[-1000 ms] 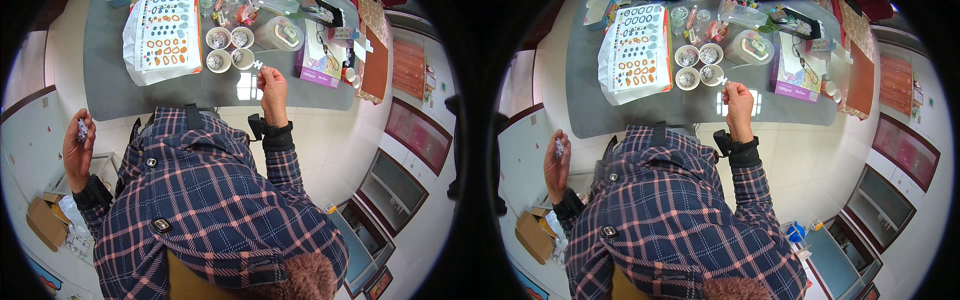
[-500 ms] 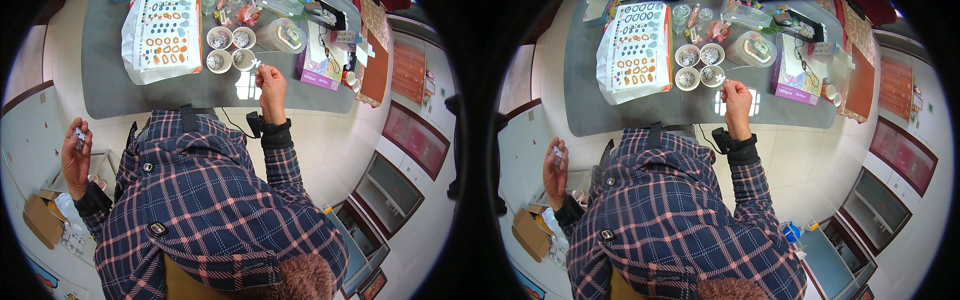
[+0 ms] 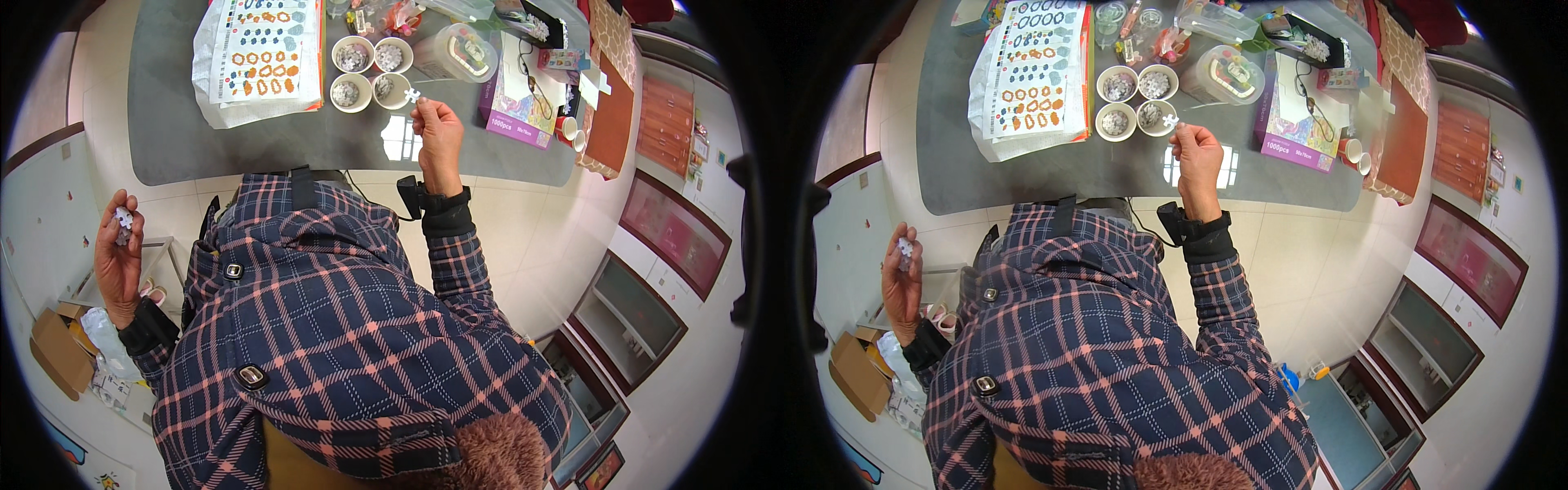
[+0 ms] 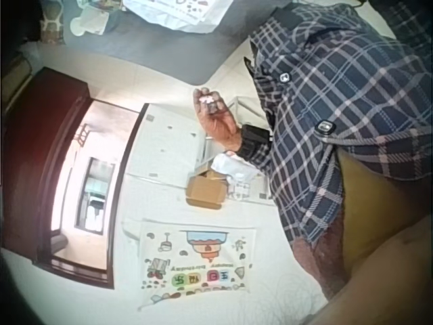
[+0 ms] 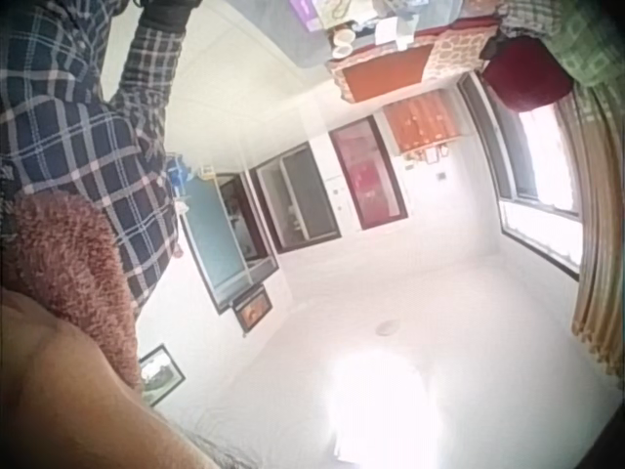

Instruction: The person assembles small white puzzle pieces by hand at a table. They pick up pieces from the table and small cups, align and interlock them, and place the assembled sections back on the table or into a tray.

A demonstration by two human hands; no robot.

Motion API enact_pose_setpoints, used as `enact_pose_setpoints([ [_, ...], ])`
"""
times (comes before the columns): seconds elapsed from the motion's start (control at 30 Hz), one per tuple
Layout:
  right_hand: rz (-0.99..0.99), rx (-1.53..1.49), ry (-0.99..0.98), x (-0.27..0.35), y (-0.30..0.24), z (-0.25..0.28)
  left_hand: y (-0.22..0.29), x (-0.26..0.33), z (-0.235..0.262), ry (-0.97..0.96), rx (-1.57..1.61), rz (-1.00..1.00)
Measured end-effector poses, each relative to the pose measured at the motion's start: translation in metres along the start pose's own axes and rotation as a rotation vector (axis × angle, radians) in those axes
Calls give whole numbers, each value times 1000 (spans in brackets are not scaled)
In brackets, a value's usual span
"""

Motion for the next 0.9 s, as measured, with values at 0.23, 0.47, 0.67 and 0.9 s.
enact_pose_setpoints([
  [0.23,-3,-4,-23,-3,0,-6,0,5,0,-14,51,13],
  [0.47,15,14,-37,-6,0,-11,3,8,-10,-307,229,76],
  [0.67,2,10,-39,-10,5,-10,-2,3,13,-43,251,55],
  [0.9,-2,5,-26,-10,7,-8,-2,4,12,-40,258,68],
])
Point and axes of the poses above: each hand's wrist, its own x-axis away from the middle knuckle, its own z-axis out of the back of the hand, y = z × x, the point moved 8 cm from there along -x, towards the middle knuckle, and after that the axes turned 14 degrees about y, right-handed, at the moved point
